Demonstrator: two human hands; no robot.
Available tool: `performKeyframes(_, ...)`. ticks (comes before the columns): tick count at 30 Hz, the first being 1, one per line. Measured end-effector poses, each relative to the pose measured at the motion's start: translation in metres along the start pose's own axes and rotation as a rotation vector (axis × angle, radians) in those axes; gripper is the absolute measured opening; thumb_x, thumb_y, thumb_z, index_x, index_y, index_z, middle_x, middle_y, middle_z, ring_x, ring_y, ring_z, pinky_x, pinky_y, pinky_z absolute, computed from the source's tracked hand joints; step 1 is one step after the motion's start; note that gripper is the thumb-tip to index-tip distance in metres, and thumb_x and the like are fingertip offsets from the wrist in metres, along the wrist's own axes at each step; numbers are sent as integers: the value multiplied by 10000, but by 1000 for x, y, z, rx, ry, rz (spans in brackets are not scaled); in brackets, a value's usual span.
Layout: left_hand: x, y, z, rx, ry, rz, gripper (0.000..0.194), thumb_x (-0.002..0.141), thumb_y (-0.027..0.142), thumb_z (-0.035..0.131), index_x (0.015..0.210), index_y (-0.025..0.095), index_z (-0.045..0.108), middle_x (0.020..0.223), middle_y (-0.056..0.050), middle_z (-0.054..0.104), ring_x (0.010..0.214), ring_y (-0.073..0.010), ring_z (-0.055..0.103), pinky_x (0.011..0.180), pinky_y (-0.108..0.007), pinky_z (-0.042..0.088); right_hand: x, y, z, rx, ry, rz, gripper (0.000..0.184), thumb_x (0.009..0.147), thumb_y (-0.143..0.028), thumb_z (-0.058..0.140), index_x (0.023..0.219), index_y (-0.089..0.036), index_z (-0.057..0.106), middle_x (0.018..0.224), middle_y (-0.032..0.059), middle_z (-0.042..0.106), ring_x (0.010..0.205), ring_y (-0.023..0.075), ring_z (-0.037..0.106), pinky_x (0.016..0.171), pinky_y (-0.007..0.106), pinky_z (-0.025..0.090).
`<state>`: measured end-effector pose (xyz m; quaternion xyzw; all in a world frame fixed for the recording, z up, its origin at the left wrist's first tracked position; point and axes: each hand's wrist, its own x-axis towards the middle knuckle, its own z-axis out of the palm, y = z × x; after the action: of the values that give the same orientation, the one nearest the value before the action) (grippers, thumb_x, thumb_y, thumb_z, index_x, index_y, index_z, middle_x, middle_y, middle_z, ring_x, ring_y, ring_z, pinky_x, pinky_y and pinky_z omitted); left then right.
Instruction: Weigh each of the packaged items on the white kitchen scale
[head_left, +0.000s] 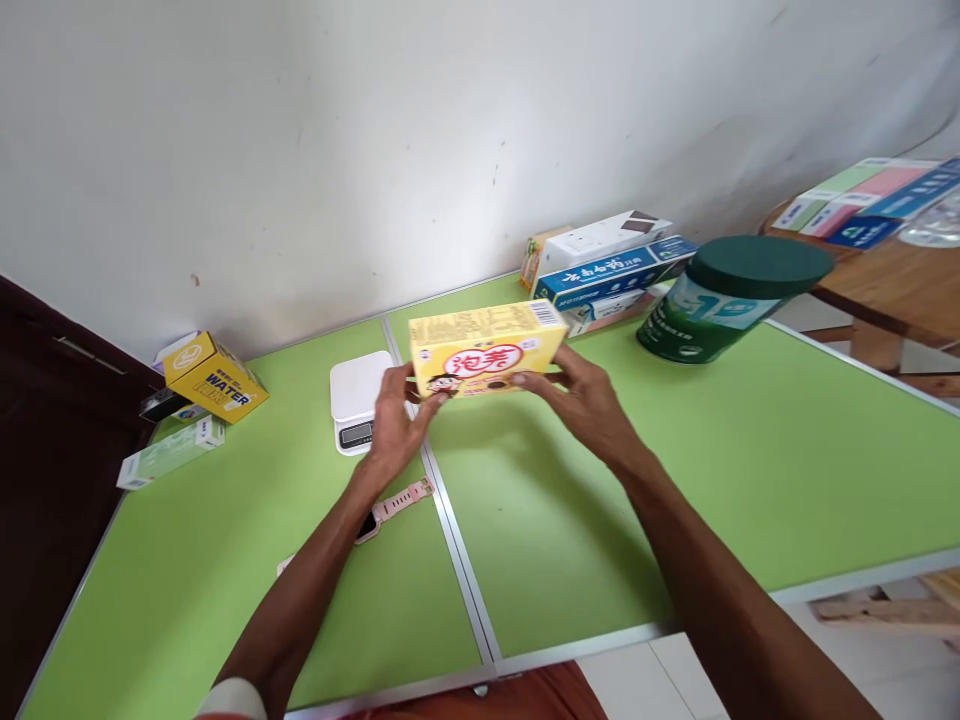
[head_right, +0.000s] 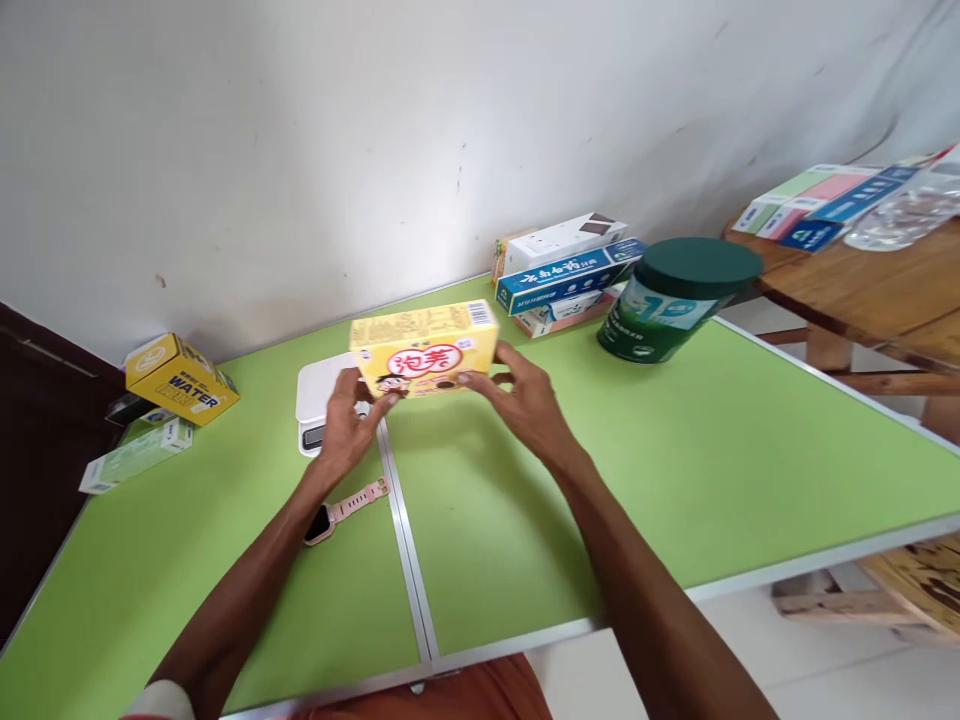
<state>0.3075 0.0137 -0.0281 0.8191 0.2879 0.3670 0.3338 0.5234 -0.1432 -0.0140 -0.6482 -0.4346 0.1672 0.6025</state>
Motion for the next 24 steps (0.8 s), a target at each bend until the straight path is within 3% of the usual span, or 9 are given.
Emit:
performKeyframes(5, 0, 15, 73, -30, -227, 43, 403, 908, 320, 889, 1240, 208, 691, 1159, -74, 732, 944, -214, 739, 831, -370, 634, -29, 17, -70, -84, 110, 121, 515, 836, -613, 855, 1214, -266, 817, 1355, 70, 817, 1233, 366, 765, 1078, 571, 642)
performKeyframes(9, 7, 23, 121, 0, -346, 47, 400, 864, 340, 931, 1149, 204, 685, 1137, -73, 750, 1034, -251, 734, 919, -400, 604, -46, 32, -101, -95, 191, 210, 546, 792, -627, 876, 1182, -252, 804, 1335, 92, 818, 1202, 356, 773, 1090, 558, 649)
performKeyframes(14, 14, 36, 164, 116, -414, 80, 430, 855, 430, 941, 1115, 213, 676, 1183, -96, 772, 1136, -308, 710, 1022, -466, 549, -56, 60, -115, -97, 359, 274, 671, 728, -677, 886, 1217, -238, 749, 1304, 131, 812, 1136, 351, 787, 1111, 588, 638)
performKeyframes(19, 25, 51, 197, 220, -449, 102, 401, 890, 454, 903, 1112, 232, 655, 1217, -92, 771, 1177, -325, 674, 1022, -480, 515, -53, 78, -120, -322, 563, 276, 811, 756, -786, 771, 1313, -204, 675, 1362, 204, 756, 1241, 413, 750, 1064, 637, 635)
performKeyframes(24, 48, 62, 223, 270, -469, 114, 408, 928, 463, 866, 1173, 209, 662, 1265, -151, 753, 1240, -355, 647, 1055, -488, 493, -34, 97, -136, -475, 545, 235, 823, 808, -793, 736, 1317, -160, 601, 1385, 268, 675, 1203, 391, 696, 995, 581, 623)
